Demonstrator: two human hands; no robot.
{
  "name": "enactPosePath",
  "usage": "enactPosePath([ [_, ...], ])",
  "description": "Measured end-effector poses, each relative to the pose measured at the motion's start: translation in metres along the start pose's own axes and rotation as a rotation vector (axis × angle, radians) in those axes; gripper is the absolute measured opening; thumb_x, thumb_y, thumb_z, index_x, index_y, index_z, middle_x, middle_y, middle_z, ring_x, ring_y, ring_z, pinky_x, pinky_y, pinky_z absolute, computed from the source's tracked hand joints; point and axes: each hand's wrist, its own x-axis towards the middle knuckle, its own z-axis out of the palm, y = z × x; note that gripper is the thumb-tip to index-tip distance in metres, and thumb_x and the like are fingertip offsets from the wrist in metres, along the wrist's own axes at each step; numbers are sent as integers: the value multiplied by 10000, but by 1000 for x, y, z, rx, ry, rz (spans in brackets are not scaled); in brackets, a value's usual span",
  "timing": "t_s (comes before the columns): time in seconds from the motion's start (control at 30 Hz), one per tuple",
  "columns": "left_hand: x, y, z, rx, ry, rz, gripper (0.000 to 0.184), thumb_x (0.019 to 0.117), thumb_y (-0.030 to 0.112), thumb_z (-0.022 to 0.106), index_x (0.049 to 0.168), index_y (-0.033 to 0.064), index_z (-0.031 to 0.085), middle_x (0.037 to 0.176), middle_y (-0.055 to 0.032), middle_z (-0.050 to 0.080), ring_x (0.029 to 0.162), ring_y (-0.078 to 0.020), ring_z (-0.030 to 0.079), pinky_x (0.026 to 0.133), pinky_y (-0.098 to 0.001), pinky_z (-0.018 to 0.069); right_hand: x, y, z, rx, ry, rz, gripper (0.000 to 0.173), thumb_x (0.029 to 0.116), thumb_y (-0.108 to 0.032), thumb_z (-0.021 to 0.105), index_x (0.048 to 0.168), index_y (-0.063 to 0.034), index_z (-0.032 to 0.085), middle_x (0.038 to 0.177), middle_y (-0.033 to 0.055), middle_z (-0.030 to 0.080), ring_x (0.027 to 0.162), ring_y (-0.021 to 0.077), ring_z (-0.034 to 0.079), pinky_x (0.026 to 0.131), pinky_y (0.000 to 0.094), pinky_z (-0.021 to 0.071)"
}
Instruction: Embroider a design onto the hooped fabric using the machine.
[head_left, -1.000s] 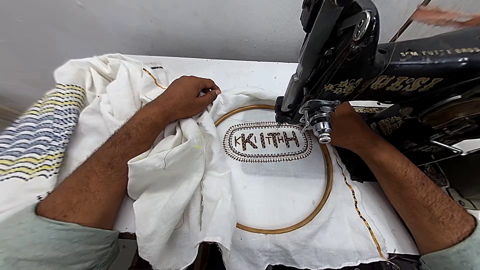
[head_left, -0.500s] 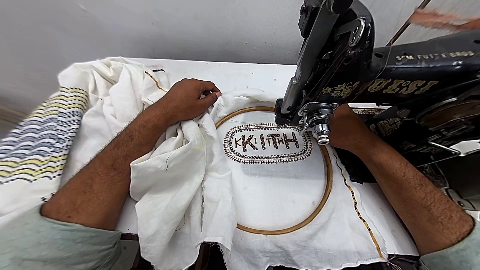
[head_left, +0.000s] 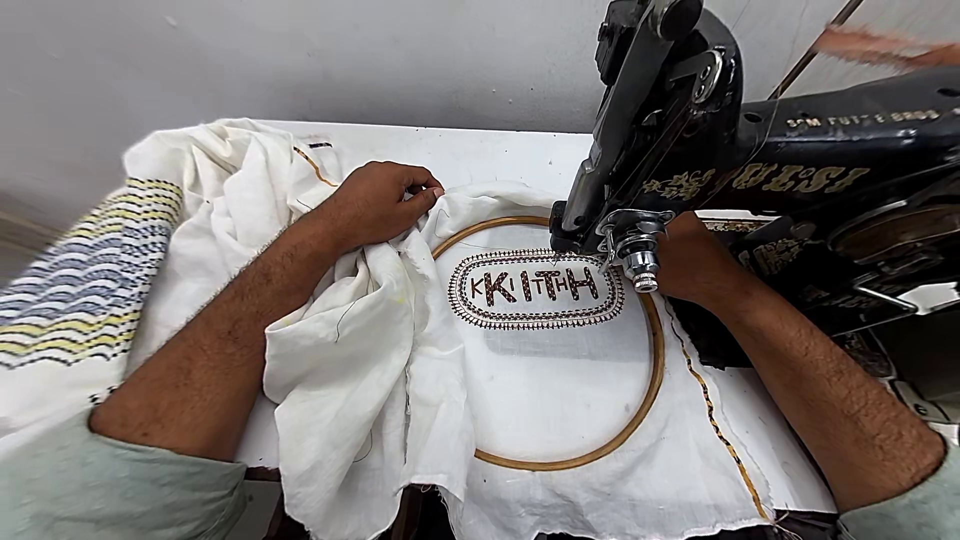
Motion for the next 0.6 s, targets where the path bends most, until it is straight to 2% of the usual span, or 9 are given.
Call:
enactPosePath([
  [0.23, 0, 0, 0, 16, 0, 6, 324, 1101, 275, 468, 1129, 79, 724, 907, -92, 699, 841, -238, 661, 768, -530, 500, 0, 2, 1, 10, 9, -9, 154, 983, -162, 673, 866, -64, 654, 725, 14, 554, 678, 87, 520, 644, 319, 428],
  [0.43, -1, 2, 0, 14, -2, 3, 319, 1101, 268, 472, 1131, 72, 723, 926, -107, 704, 857, -253, 668, 783, -542, 503, 0, 3, 2, 19, 26, -21, 138, 973, -166, 676, 870, -78, 652, 721, -13, 556, 662, 50, 511, 634, 284, 428],
  [0.6, 0, 1, 0, 14, -3, 15, 326, 1100, 267, 464, 1131, 71, 723, 916, -107, 701, 852, -257, 667, 776, -551, 502, -2, 0, 0, 27, 5, -8, 125, 978, -158, 667, 886, -74, 658, 746, -6, 562, 692, 53, 518, 656, 290, 433],
])
